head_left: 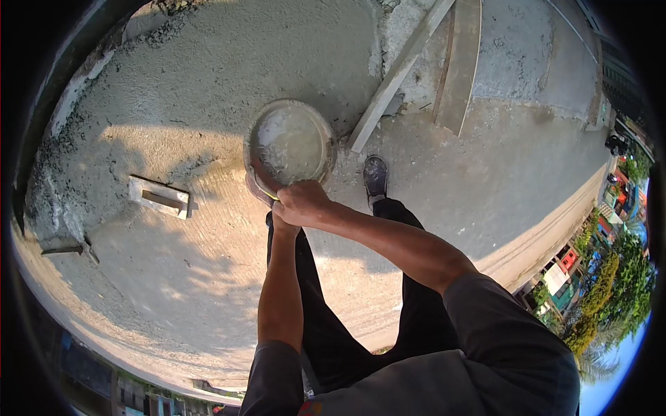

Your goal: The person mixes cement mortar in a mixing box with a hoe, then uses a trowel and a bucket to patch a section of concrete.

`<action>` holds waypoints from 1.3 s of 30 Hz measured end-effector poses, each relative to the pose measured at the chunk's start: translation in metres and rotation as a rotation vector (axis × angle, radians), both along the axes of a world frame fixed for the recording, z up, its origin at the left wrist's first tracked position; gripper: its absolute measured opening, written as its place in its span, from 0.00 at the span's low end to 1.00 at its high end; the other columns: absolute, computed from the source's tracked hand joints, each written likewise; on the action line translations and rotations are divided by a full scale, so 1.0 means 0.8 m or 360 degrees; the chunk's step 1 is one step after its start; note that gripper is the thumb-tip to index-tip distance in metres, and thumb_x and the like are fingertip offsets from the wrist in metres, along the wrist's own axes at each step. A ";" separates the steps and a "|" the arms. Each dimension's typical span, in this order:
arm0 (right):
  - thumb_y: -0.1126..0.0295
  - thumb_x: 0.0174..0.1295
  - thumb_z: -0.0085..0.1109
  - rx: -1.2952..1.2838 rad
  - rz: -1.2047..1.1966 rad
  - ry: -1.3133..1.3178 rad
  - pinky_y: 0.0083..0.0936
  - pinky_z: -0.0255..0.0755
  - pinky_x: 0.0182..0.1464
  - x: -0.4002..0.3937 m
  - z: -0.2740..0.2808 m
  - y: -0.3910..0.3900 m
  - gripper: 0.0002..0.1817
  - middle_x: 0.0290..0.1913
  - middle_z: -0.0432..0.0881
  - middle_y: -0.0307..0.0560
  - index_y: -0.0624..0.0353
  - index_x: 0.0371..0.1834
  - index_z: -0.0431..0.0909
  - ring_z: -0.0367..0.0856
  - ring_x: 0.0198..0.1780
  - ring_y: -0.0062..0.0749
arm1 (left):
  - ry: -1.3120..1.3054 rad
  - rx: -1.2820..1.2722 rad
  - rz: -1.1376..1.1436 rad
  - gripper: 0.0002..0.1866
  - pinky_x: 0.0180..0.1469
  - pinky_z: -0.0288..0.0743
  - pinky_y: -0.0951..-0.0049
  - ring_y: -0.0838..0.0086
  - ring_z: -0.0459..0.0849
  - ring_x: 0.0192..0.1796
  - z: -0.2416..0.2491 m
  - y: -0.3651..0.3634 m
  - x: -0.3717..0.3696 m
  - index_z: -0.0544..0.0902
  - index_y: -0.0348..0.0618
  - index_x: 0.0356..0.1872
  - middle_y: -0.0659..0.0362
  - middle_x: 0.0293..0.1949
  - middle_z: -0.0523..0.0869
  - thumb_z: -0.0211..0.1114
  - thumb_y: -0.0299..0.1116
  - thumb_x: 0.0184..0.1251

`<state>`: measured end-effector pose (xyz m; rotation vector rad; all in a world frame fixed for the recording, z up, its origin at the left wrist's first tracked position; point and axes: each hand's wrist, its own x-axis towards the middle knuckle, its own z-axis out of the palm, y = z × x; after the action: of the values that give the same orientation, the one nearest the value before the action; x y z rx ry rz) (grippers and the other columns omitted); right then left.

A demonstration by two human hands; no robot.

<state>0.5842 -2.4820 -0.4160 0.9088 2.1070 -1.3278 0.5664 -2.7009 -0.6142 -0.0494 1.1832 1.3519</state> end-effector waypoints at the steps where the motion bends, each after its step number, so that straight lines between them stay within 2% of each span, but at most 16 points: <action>1: 0.55 0.62 0.55 -0.0013 -0.0073 0.0061 0.50 0.78 0.44 0.004 -0.002 0.001 0.21 0.31 0.85 0.63 0.66 0.31 0.84 0.86 0.37 0.58 | 0.0358 -0.0080 -0.0299 0.19 0.53 0.80 0.63 0.64 0.84 0.52 0.033 0.002 -0.015 0.76 0.39 0.55 0.53 0.53 0.83 0.63 0.39 0.70; 2: 0.55 0.63 0.55 -0.0016 -0.0148 0.0124 0.49 0.78 0.44 0.008 -0.002 0.005 0.21 0.31 0.85 0.63 0.65 0.32 0.83 0.86 0.38 0.58 | 0.0720 -0.0147 -0.0598 0.22 0.57 0.78 0.61 0.62 0.83 0.56 0.081 0.028 -0.040 0.75 0.38 0.58 0.51 0.56 0.81 0.63 0.42 0.71; 3: 0.55 0.63 0.56 -0.0008 -0.0222 0.0187 0.49 0.78 0.44 0.012 -0.005 0.016 0.21 0.32 0.85 0.62 0.65 0.32 0.83 0.86 0.38 0.58 | 0.0559 -0.0513 -0.0359 0.27 0.61 0.74 0.58 0.60 0.79 0.61 0.107 0.049 -0.047 0.71 0.37 0.63 0.48 0.60 0.77 0.62 0.45 0.72; 4: 0.54 0.65 0.57 0.0226 -0.0286 0.0544 0.48 0.77 0.45 0.025 -0.021 0.027 0.20 0.36 0.85 0.62 0.64 0.33 0.82 0.85 0.41 0.57 | 0.0397 -0.0848 -0.0039 0.31 0.65 0.71 0.55 0.57 0.75 0.66 0.132 0.070 -0.054 0.67 0.37 0.68 0.45 0.65 0.73 0.60 0.48 0.73; 5: 0.53 0.65 0.58 0.0442 -0.0518 0.0575 0.48 0.77 0.45 0.038 -0.021 0.053 0.21 0.39 0.85 0.61 0.64 0.35 0.82 0.85 0.42 0.56 | -0.0336 -0.1418 0.0830 0.37 0.70 0.65 0.51 0.54 0.68 0.72 0.147 0.078 -0.053 0.61 0.36 0.73 0.43 0.70 0.67 0.59 0.51 0.74; 6: 0.52 0.65 0.58 0.0655 -0.0754 0.0608 0.47 0.77 0.46 0.055 -0.020 0.086 0.21 0.41 0.85 0.61 0.64 0.36 0.82 0.85 0.43 0.56 | -0.0218 -0.1277 0.0731 0.40 0.72 0.60 0.48 0.51 0.62 0.75 0.166 0.069 -0.060 0.55 0.37 0.76 0.43 0.73 0.61 0.56 0.54 0.74; 8: 0.51 0.65 0.59 0.0637 -0.1280 -0.0040 0.46 0.79 0.47 0.102 -0.064 0.139 0.23 0.41 0.84 0.63 0.65 0.43 0.80 0.85 0.46 0.56 | -0.0065 -0.1095 0.0621 0.43 0.74 0.56 0.43 0.49 0.57 0.77 0.196 0.062 -0.070 0.50 0.37 0.78 0.43 0.76 0.56 0.54 0.57 0.75; 11: 0.41 0.66 0.57 0.0465 -0.1311 -0.0945 0.42 0.80 0.48 0.194 -0.178 0.197 0.32 0.44 0.85 0.62 0.64 0.50 0.79 0.87 0.49 0.49 | 0.0014 -0.1038 0.0579 0.42 0.73 0.58 0.43 0.49 0.59 0.76 0.213 0.081 -0.067 0.52 0.36 0.77 0.43 0.75 0.58 0.52 0.58 0.76; 14: 0.36 0.62 0.60 0.0429 -0.1449 -0.1178 0.40 0.81 0.47 0.245 -0.284 0.204 0.36 0.45 0.87 0.56 0.64 0.51 0.79 0.88 0.46 0.46 | 0.0029 -0.1065 0.0564 0.42 0.74 0.57 0.45 0.49 0.58 0.77 0.207 0.099 -0.045 0.52 0.36 0.77 0.43 0.76 0.57 0.50 0.58 0.77; 20: 0.43 0.56 0.67 -0.0165 -0.2053 -0.0852 0.38 0.81 0.50 0.271 -0.364 0.212 0.33 0.46 0.87 0.55 0.66 0.48 0.83 0.88 0.47 0.43 | -0.0002 -0.1123 0.0404 0.42 0.73 0.60 0.48 0.52 0.60 0.76 0.184 0.100 -0.011 0.52 0.35 0.77 0.43 0.76 0.57 0.51 0.58 0.77; 23: 0.47 0.55 0.69 -0.0172 -0.1998 -0.0893 0.39 0.80 0.52 0.300 -0.354 0.220 0.30 0.46 0.87 0.59 0.67 0.45 0.84 0.87 0.50 0.46 | 0.0059 -0.1144 0.0376 0.41 0.73 0.61 0.48 0.53 0.61 0.76 0.178 0.106 -0.004 0.52 0.35 0.77 0.43 0.75 0.58 0.50 0.57 0.78; 25: 0.47 0.54 0.70 0.0309 -0.1733 -0.0948 0.42 0.79 0.54 0.363 -0.398 0.203 0.31 0.49 0.86 0.61 0.66 0.48 0.83 0.86 0.52 0.50 | 0.0091 -0.1146 0.0362 0.40 0.73 0.61 0.49 0.54 0.61 0.76 0.176 0.108 -0.001 0.51 0.36 0.77 0.43 0.75 0.59 0.50 0.56 0.78; 29: 0.48 0.56 0.68 0.0656 -0.1476 -0.1186 0.47 0.77 0.58 0.472 -0.370 0.218 0.32 0.54 0.84 0.61 0.64 0.55 0.77 0.83 0.57 0.54 | 0.0111 -0.1141 0.0303 0.40 0.73 0.61 0.49 0.53 0.62 0.76 0.169 0.110 0.014 0.51 0.36 0.77 0.43 0.75 0.59 0.49 0.56 0.78; 31: 0.50 0.59 0.64 0.0655 -0.1392 -0.1184 0.47 0.77 0.57 0.523 -0.374 0.229 0.28 0.52 0.84 0.63 0.65 0.51 0.80 0.83 0.56 0.56 | 0.0112 -0.1130 0.0263 0.40 0.73 0.61 0.49 0.53 0.61 0.76 0.167 0.110 0.020 0.51 0.37 0.77 0.44 0.76 0.58 0.49 0.56 0.78; 35: 0.54 0.64 0.58 0.0632 -0.0988 -0.1077 0.48 0.76 0.57 0.469 -0.278 0.237 0.24 0.52 0.84 0.60 0.62 0.54 0.78 0.83 0.55 0.56 | 0.0088 -0.1133 0.0266 0.42 0.73 0.60 0.47 0.51 0.59 0.77 0.156 0.106 0.028 0.51 0.38 0.77 0.44 0.76 0.57 0.51 0.58 0.77; 39: 0.58 0.65 0.60 0.0489 -0.1089 0.0118 0.47 0.77 0.53 0.316 -0.143 0.174 0.21 0.49 0.83 0.65 0.68 0.49 0.79 0.82 0.52 0.59 | 0.0096 -0.1145 0.0217 0.43 0.73 0.60 0.49 0.51 0.57 0.78 0.147 0.090 0.034 0.52 0.41 0.78 0.46 0.77 0.55 0.53 0.61 0.74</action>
<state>0.8368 -2.3432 -0.5307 1.8571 2.1792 -1.3612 0.5938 -2.6286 -0.4963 -0.6136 1.6902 0.9839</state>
